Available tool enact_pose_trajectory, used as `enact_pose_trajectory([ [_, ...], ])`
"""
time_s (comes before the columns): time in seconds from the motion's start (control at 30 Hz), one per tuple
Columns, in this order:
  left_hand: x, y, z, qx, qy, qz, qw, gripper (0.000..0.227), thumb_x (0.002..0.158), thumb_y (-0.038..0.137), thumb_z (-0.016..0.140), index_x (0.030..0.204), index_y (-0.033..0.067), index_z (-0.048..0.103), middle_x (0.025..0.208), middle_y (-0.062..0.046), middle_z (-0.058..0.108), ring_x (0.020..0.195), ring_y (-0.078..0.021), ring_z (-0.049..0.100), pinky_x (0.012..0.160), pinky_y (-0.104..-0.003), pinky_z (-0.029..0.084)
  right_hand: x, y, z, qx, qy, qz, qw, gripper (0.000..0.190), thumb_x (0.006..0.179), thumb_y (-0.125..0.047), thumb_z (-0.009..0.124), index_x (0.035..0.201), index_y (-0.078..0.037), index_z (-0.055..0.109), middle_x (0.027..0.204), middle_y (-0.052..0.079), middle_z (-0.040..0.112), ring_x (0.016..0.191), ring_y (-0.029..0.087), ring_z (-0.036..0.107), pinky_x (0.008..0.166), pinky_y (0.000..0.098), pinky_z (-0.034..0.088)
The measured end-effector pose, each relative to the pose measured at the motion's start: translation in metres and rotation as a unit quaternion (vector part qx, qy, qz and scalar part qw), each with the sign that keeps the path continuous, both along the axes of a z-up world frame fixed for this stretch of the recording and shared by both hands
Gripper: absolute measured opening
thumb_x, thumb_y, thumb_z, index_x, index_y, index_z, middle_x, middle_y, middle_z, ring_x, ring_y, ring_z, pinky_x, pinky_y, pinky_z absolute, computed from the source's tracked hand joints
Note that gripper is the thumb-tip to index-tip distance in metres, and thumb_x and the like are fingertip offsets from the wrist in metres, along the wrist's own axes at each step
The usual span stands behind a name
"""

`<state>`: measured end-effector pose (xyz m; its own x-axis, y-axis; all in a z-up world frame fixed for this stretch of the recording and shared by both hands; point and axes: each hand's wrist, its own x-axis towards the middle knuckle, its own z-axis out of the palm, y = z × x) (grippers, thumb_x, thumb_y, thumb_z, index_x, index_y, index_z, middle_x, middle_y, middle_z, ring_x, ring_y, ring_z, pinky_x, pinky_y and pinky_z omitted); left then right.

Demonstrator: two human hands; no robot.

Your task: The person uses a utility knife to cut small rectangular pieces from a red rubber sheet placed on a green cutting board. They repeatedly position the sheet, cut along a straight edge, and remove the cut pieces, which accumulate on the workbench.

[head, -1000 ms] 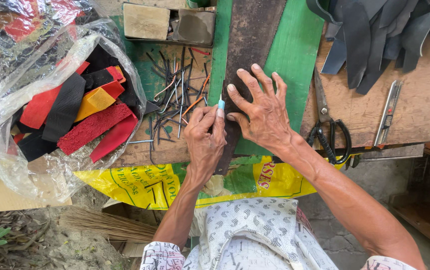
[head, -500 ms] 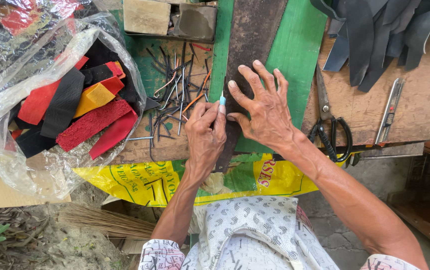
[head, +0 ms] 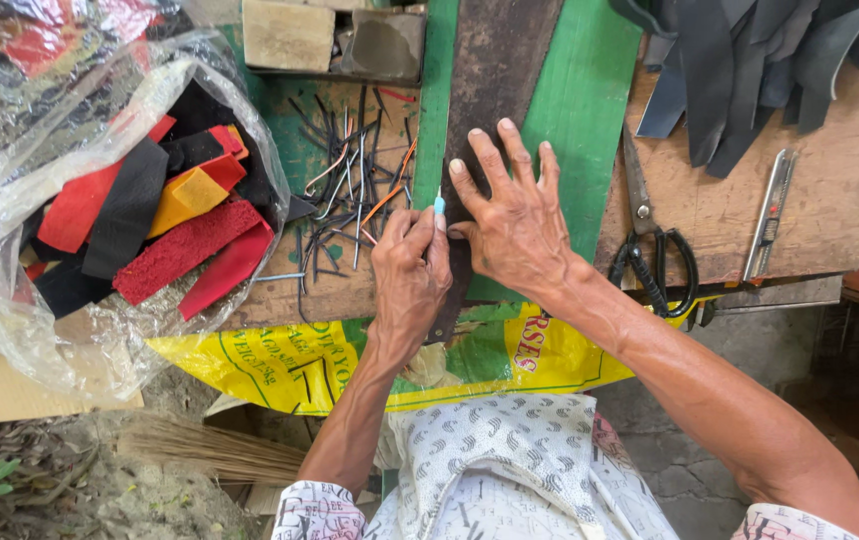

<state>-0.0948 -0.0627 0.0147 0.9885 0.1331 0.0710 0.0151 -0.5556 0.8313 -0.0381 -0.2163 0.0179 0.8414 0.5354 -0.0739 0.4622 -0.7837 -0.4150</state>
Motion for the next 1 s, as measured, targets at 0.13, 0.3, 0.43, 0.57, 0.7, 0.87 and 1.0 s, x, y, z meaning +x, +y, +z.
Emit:
enact_pose_trajectory([
  [0.13, -0.001, -0.001, 0.002, -0.006, -0.008, 0.003, 1.0, 0.009, 0.098, -0.001, 0.064, 0.105, -0.0032, 0.07, 0.087, -0.017, 0.061, 0.073, -0.0286, 0.063, 0.064, -0.038, 0.049, 0.003, 0.003, 0.002, -0.008, -0.005, 0.0, 1.0, 0.071, 0.075, -0.03, 0.085, 0.137, -0.002, 0.063, 0.154, 0.023, 0.038, 0.148, 0.047, 0.027, 0.107, 0.0759, 0.028],
  [0.3, -0.003, 0.001, -0.002, -0.004, -0.001, -0.004, 1.0, 0.008, 0.098, -0.002, 0.064, 0.104, -0.0035, 0.069, 0.085, -0.017, 0.061, 0.072, -0.0293, 0.062, 0.062, -0.039, 0.048, 0.001, 0.006, 0.001, -0.022, 0.002, -0.002, 1.0, 0.072, 0.073, -0.029, 0.085, 0.136, -0.002, 0.064, 0.154, 0.023, 0.037, 0.147, 0.047, 0.027, 0.107, 0.0763, 0.029],
  [0.43, -0.012, 0.001, -0.003, 0.004, 0.0, -0.005, 1.0, 0.01, 0.097, -0.003, 0.065, 0.106, -0.0037, 0.069, 0.085, -0.018, 0.06, 0.071, -0.0306, 0.062, 0.061, -0.041, 0.047, 0.0, 0.006, 0.002, -0.022, -0.004, -0.002, 1.0, 0.072, 0.074, -0.03, 0.085, 0.137, -0.001, 0.064, 0.155, 0.024, 0.037, 0.147, 0.047, 0.027, 0.108, 0.0756, 0.028],
  [0.57, -0.047, 0.001, 0.007, -0.001, 0.009, 0.0, 1.0, 0.013, 0.097, -0.003, 0.064, 0.109, -0.0052, 0.067, 0.09, -0.02, 0.059, 0.075, -0.0312, 0.062, 0.064, -0.041, 0.049, -0.001, 0.007, 0.003, -0.024, 0.002, -0.003, 1.0, 0.074, 0.074, -0.032, 0.085, 0.137, -0.001, 0.063, 0.154, 0.023, 0.037, 0.147, 0.047, 0.027, 0.108, 0.0749, 0.028],
  [0.7, -0.085, 0.002, 0.02, -0.007, 0.05, 0.005, 0.999, 0.017, 0.097, -0.004, 0.063, 0.113, -0.0054, 0.068, 0.092, -0.019, 0.062, 0.075, -0.0281, 0.065, 0.064, -0.038, 0.051, -0.003, 0.007, 0.001, -0.024, -0.003, -0.003, 1.0, 0.074, 0.075, -0.033, 0.085, 0.138, -0.001, 0.062, 0.155, 0.023, 0.037, 0.147, 0.047, 0.027, 0.109, 0.0744, 0.028],
  [0.87, -0.098, 0.009, 0.025, -0.034, 0.061, 0.012, 0.997, 0.019, 0.096, -0.004, 0.064, 0.115, -0.0048, 0.068, 0.096, -0.017, 0.066, 0.078, -0.0267, 0.067, 0.066, -0.035, 0.053, -0.006, 0.004, 0.001, -0.012, -0.011, 0.0, 1.0, 0.074, 0.075, -0.033, 0.085, 0.139, -0.002, 0.062, 0.155, 0.022, 0.038, 0.148, 0.047, 0.028, 0.11, 0.0731, 0.029],
  [1.0, -0.08, 0.01, 0.037, -0.041, 0.058, 0.044, 0.996, 0.019, 0.097, 0.0, 0.064, 0.114, -0.0034, 0.071, 0.094, -0.015, 0.068, 0.073, -0.0241, 0.067, 0.064, -0.035, 0.052, 0.0, -0.003, 0.004, 0.019, -0.007, 0.007, 1.0, 0.072, 0.076, -0.033, 0.086, 0.139, -0.004, 0.062, 0.155, 0.023, 0.038, 0.147, 0.045, 0.028, 0.109, 0.0719, 0.028],
])
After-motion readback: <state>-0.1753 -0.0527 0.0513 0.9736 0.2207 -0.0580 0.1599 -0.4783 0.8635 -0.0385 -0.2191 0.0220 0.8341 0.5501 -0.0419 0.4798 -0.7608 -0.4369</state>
